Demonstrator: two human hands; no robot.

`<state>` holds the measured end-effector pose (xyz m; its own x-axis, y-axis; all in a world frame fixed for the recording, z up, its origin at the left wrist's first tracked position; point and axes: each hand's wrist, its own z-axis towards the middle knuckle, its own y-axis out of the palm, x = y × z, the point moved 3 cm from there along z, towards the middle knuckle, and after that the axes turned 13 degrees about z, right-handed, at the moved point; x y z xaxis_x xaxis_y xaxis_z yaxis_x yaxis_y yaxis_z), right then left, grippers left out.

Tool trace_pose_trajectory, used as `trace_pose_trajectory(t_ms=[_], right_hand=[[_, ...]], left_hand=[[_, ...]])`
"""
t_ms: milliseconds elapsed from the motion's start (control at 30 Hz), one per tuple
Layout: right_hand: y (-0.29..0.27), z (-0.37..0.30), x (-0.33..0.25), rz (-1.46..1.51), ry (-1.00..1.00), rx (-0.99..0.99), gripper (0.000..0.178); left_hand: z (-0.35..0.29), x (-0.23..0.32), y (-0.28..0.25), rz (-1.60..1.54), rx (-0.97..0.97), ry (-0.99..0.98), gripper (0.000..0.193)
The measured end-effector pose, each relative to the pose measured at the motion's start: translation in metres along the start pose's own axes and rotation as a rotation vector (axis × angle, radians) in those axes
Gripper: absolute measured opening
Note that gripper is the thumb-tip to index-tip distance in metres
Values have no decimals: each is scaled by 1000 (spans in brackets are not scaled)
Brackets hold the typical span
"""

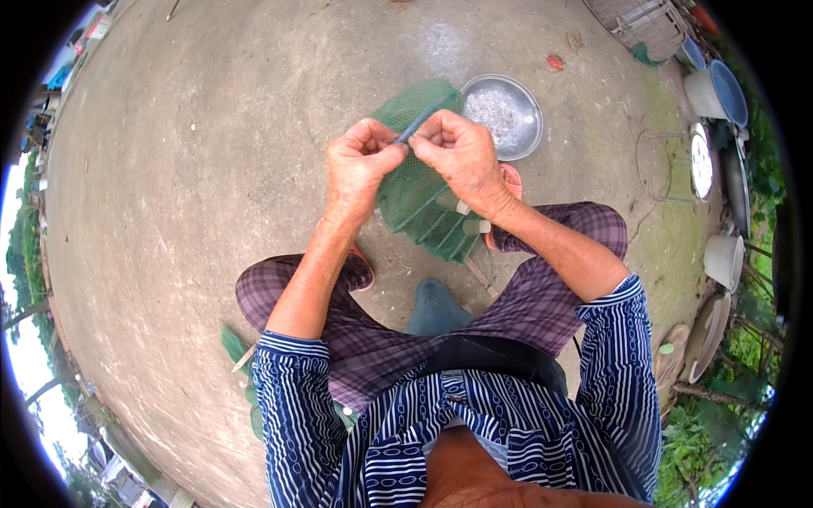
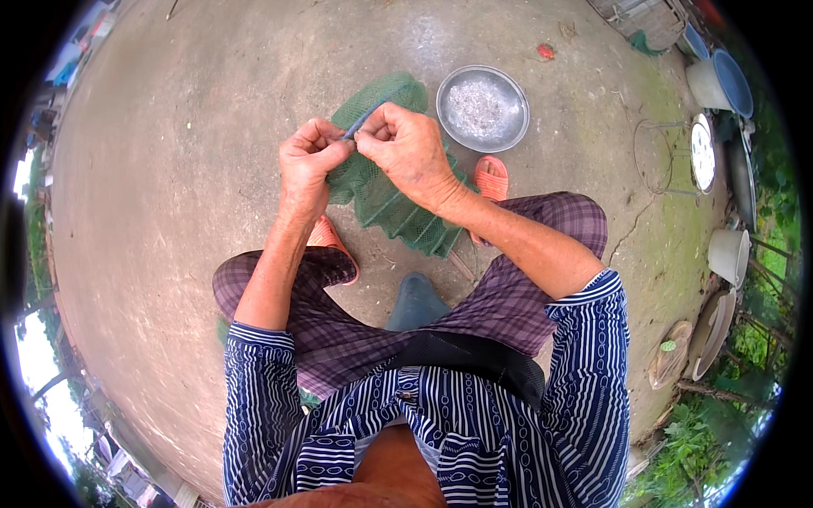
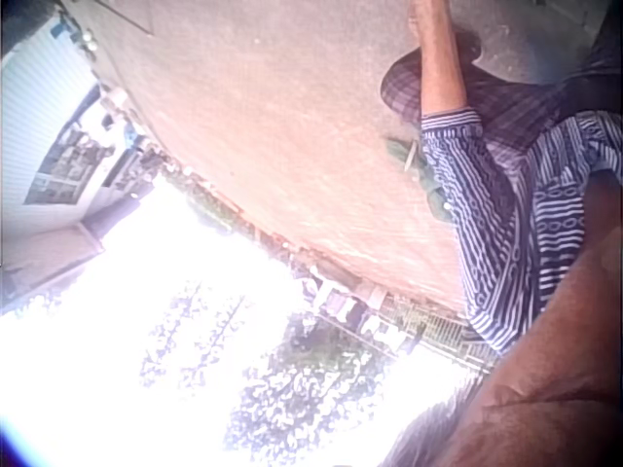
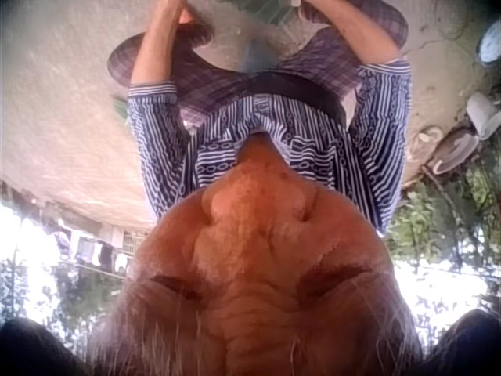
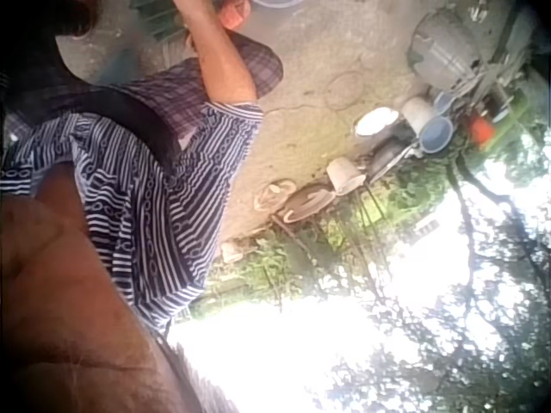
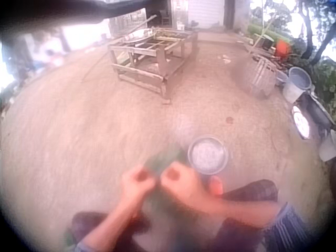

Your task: The person mends a series of green mesh fishing traps by hand, using a needle and thread to weave through the net edges and secure the structure.

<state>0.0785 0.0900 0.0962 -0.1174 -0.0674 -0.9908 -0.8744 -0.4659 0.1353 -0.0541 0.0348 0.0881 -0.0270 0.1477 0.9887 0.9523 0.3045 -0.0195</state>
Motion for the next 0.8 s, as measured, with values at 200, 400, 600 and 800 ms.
trace_pose_trajectory(t_ms=[200,400,600,800], right_hand=[[-1,1,-1,89,110,5,13],[-2,-2,-2,361,328,10,9],[-3,-2,-6,480,383,-52,9],[-1,-4,-3,400,314,-21,10]], left_hand=[[-2,1,3,60,24,29,8],[-6,4,7,44,43,91,5],[-9,3,6,150,68,156,5],[-8,4,8,75,34,87,6]])
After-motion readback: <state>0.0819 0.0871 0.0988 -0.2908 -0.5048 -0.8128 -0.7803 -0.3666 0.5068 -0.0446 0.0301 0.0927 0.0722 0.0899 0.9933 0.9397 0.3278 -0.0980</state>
